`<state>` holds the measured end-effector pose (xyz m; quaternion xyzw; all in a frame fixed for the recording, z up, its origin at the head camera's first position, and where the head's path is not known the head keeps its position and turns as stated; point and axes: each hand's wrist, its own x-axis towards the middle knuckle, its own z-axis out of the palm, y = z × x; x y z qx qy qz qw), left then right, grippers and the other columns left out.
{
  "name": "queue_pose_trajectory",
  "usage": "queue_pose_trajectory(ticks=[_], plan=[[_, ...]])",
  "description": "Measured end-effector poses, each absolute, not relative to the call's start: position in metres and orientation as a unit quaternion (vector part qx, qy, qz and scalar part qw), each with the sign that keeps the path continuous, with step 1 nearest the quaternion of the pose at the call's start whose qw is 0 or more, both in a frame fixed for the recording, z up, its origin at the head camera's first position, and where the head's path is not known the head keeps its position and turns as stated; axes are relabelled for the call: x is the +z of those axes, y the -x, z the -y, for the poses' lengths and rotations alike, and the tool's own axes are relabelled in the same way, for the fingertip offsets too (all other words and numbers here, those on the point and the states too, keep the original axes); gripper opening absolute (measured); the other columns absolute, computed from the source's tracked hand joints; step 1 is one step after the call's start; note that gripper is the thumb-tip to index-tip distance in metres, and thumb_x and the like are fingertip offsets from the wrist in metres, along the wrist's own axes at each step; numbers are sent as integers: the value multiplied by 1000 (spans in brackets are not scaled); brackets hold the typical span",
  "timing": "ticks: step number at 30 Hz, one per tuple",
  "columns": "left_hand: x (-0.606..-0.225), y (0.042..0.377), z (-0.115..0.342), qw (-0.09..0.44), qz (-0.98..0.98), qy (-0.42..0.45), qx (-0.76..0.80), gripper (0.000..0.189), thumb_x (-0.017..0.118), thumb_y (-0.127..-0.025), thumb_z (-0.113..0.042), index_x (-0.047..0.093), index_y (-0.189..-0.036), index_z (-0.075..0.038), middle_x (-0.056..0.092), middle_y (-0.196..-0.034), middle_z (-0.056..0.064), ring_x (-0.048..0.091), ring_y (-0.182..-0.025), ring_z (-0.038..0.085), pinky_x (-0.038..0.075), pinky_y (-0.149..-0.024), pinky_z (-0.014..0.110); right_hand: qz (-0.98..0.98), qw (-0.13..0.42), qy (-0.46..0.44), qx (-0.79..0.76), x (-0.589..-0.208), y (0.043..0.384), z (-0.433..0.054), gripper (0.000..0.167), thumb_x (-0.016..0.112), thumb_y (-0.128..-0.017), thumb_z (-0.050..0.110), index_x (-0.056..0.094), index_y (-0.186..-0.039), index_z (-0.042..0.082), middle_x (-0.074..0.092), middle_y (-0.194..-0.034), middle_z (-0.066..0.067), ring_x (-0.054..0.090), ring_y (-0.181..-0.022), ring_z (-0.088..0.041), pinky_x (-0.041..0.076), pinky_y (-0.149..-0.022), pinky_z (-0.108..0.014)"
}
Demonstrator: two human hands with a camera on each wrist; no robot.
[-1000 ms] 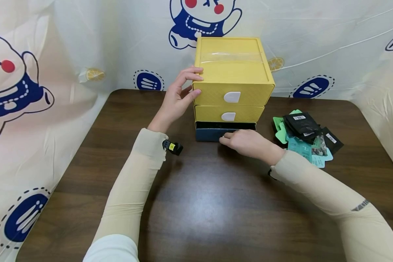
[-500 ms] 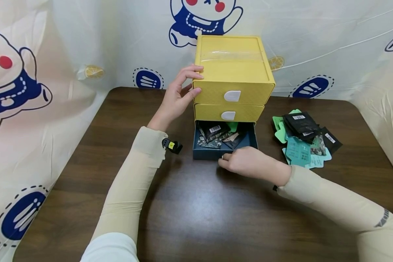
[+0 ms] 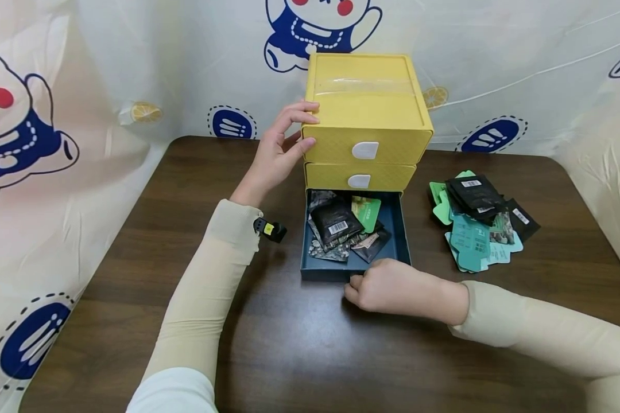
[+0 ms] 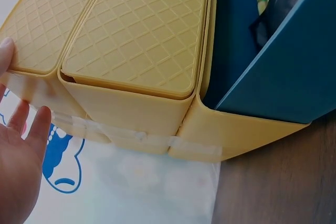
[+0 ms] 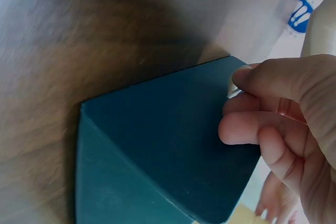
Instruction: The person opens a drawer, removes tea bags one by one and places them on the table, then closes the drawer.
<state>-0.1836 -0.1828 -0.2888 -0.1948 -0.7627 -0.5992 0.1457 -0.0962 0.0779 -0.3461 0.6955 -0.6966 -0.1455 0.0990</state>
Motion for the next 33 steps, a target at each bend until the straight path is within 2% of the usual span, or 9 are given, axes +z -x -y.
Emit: queue_pose_trajectory(ticks=[6,11,16,21,25,27,30,31,33], plan=[[-285,181,183,146,763,196,-599,25,58,-97,0,54,-121,6,46,-148,14,25,-152,13,35,-119,49,674,142,-710,-144,-345,77,-81,9,69,-88,24,70,-95,19,67,-77,9,52,-50,-7,29,-47,-22],[-290,188,187,152,767,196,-592,25,59,-97,-1,55,-121,4,46,-148,13,24,-152,13,36,-119,47,665,164,-718,-127,-347,68,-84,12,69,-87,24,69,-97,19,67,-78,11,56,-55,-4,28,-49,-21],[-302,198,191,161,763,203,-593,25,61,-96,-2,57,-121,1,48,-148,8,25,-151,11,37,-118,47,665,110,-730,-116,-344,72,-86,13,70,-88,21,65,-100,19,69,-84,10,55,-56,-6,29,-51,-21],[-306,199,192,165,759,214,-592,25,62,-96,-4,58,-121,-1,49,-147,7,27,-151,11,38,-117,48,671,52,-736,-67,-342,76,-84,9,69,-90,20,63,-97,19,64,-79,10,49,-53,-6,29,-51,-20],[-306,199,190,160,759,211,-595,26,62,-96,-3,57,-121,-1,49,-148,7,25,-152,15,37,-118,49,670,32,-740,46,-337,85,-83,9,69,-91,22,61,-90,18,60,-71,11,45,-51,-2,31,-50,-18],[-305,199,190,158,761,209,-594,26,62,-96,-3,57,-121,-1,49,-148,7,25,-152,16,37,-118,49,667,45,-737,102,-331,95,-81,11,68,-92,20,60,-86,17,58,-68,12,47,-52,-1,36,-50,-17],[-305,198,190,160,762,210,-592,25,62,-96,-4,58,-121,-1,49,-147,6,26,-152,14,37,-117,50,685,47,-711,152,-317,114,-77,5,69,-90,14,64,-88,13,64,-70,9,57,-57,-2,46,-53,-16],[-305,198,190,161,762,211,-591,25,62,-96,-5,58,-121,-1,49,-147,6,26,-152,13,37,-117,50,702,39,-693,160,-312,121,-75,2,69,-90,13,66,-91,12,68,-75,7,62,-63,-4,51,-58,-17],[-306,199,189,163,762,212,-590,25,61,-96,-5,58,-120,-1,49,-147,6,26,-151,13,37,-117,52,741,15,-649,169,-302,137,-70,8,68,-91,12,70,-99,11,72,-87,3,65,-72,-8,55,-64,-21]])
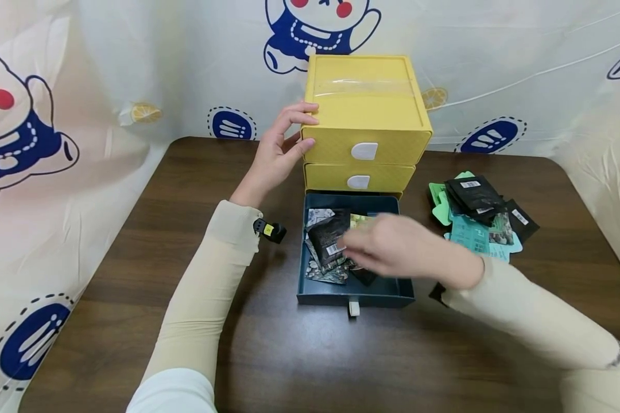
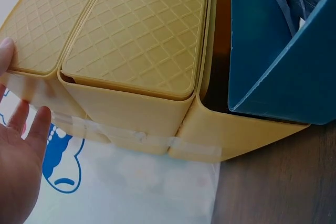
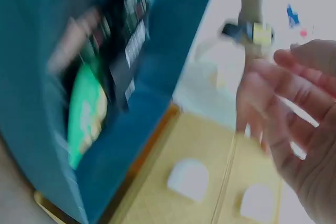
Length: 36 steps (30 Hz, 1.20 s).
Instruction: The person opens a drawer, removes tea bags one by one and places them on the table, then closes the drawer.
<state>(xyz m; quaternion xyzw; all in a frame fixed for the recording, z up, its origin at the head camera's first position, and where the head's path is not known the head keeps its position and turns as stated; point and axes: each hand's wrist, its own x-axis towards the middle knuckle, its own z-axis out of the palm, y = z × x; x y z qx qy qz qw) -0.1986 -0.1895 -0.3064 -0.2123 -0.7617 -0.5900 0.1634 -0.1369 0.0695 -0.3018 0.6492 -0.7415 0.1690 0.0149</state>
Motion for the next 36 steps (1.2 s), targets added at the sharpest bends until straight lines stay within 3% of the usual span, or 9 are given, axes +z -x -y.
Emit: queue_pose_trajectory(ticks=[6,12,19,25,30,36], plan=[[-310,198,189,163,758,214,-594,25,61,-95,-1,58,-120,1,48,-147,10,26,-152,16,36,-117,54,809,-69,-553,186,-293,180,-43,19,63,-96,13,70,-113,7,73,-106,-6,62,-86,-17,57,-78,-33],[-310,198,187,162,757,219,-593,25,62,-96,-2,58,-120,0,49,-147,10,26,-152,14,37,-117,53,819,-150,-523,183,-304,201,-19,21,59,-97,8,69,-115,2,72,-99,-9,63,-80,-18,57,-79,-35],[-310,198,188,169,760,214,-590,25,62,-96,-4,58,-120,-1,50,-147,7,28,-150,9,37,-116,54,827,-221,-506,105,-324,209,0,25,57,-97,4,68,-119,-1,71,-110,-14,64,-94,-23,56,-92,-40],[-301,193,185,158,763,201,-593,25,60,-96,-1,56,-120,2,48,-147,11,26,-151,13,36,-118,51,842,-217,-490,54,-332,209,8,17,57,-97,6,71,-108,6,68,-92,-8,59,-79,-19,53,-77,-32],[-289,184,182,157,764,200,-593,24,59,-96,0,56,-120,4,47,-147,14,26,-152,17,36,-118,51,851,-221,-476,5,-333,204,12,22,66,-95,13,70,-116,9,71,-107,-8,65,-93,-20,57,-88,-37],[-287,180,182,152,760,201,-599,24,59,-96,0,55,-120,5,48,-147,14,27,-151,15,35,-118,52,857,-213,-467,-48,-337,192,14,39,77,-87,26,69,-123,14,64,-119,-7,58,-109,-25,52,-97,-41]])
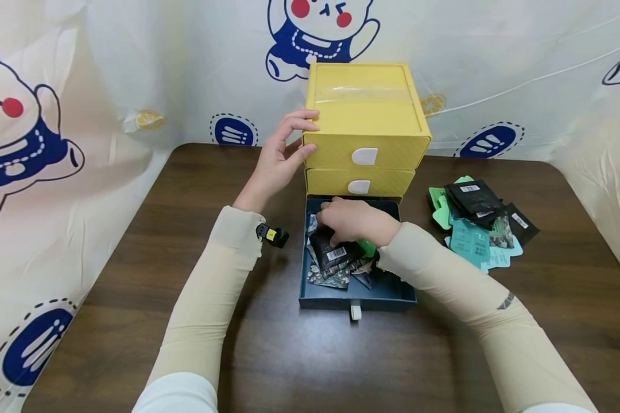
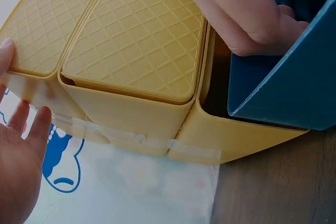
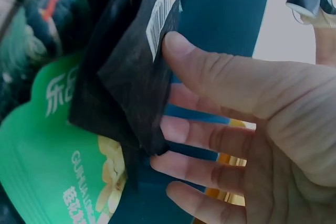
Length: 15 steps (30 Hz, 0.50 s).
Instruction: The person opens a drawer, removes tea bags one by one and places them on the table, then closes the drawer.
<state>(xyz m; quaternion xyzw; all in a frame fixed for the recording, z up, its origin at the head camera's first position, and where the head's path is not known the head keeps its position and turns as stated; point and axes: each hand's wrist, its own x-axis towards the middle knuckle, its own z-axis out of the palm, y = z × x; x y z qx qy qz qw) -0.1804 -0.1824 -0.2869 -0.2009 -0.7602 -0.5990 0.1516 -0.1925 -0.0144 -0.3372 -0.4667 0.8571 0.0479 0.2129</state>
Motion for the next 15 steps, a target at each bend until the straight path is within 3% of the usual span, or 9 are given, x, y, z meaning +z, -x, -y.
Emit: queue_pose_trajectory(ticks=[9,15], plan=[[-303,194,188,155,764,201,-594,25,60,-96,-1,56,-121,2,48,-148,11,26,-152,14,35,-118,52,-865,210,455,39,-344,191,15,45,79,-86,25,63,-124,9,60,-116,-9,57,-103,-24,53,-92,-38],[-307,199,190,167,761,214,-589,25,61,-96,-4,58,-121,-1,50,-147,8,28,-150,10,36,-117,53,-868,185,461,-9,-345,196,12,8,62,-96,5,66,-102,4,58,-94,-8,52,-83,-20,48,-76,-32]])
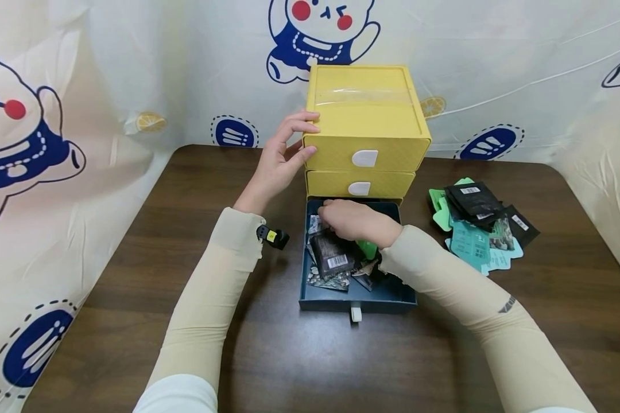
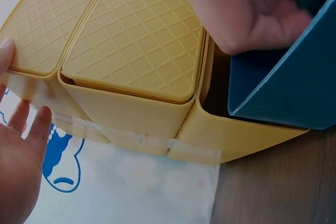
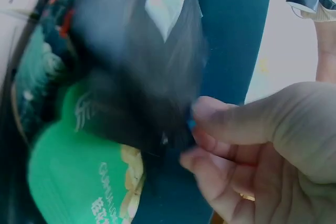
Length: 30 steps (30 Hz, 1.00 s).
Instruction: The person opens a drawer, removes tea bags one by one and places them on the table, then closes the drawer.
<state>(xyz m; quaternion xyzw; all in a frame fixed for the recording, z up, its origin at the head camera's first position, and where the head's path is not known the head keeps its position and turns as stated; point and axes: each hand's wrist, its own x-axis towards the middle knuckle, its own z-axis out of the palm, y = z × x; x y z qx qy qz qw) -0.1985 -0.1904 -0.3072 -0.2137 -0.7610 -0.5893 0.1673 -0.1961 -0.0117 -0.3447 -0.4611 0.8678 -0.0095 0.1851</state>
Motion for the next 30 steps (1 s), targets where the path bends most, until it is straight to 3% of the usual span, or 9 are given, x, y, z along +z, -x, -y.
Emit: queue_pose_trajectory(ticks=[4,7,11,17,22,30], plan=[[-307,198,190,167,759,215,-592,25,62,-96,-4,58,-120,-1,50,-147,8,28,-150,9,36,-117,53,-871,176,456,-38,-345,197,11,14,52,-100,4,65,-94,4,55,-84,-6,49,-76,-20,44,-71,-31],[-306,199,190,163,760,209,-593,25,62,-96,-3,58,-121,0,49,-147,9,27,-151,11,36,-118,53,-867,206,452,-45,-344,195,10,11,60,-99,16,66,-96,6,60,-83,-5,52,-74,-19,45,-69,-30],[-307,200,190,157,761,200,-597,26,61,-96,-2,57,-121,1,48,-148,9,26,-151,12,35,-118,53,-852,268,448,-34,-342,193,10,21,73,-92,25,66,-101,8,65,-87,-4,54,-74,-16,46,-67,-28],[-306,199,189,156,762,198,-596,26,60,-96,-1,57,-121,2,48,-148,10,27,-150,10,35,-118,52,-847,271,454,-49,-345,193,7,2,66,-93,4,65,-94,6,62,-87,-5,51,-75,-16,46,-70,-28],[-301,194,186,153,763,198,-596,26,60,-96,-1,56,-121,2,47,-148,11,27,-151,11,34,-119,51,-851,257,452,-76,-347,195,1,14,56,-95,-4,63,-86,5,57,-82,-5,47,-73,-18,43,-69,-28],[-287,180,182,151,762,198,-598,25,58,-96,0,55,-120,5,47,-147,14,27,-151,16,34,-119,52,-841,262,456,-125,-346,200,-4,17,52,-97,-5,62,-89,7,56,-83,-4,48,-73,-17,43,-70,-27]])
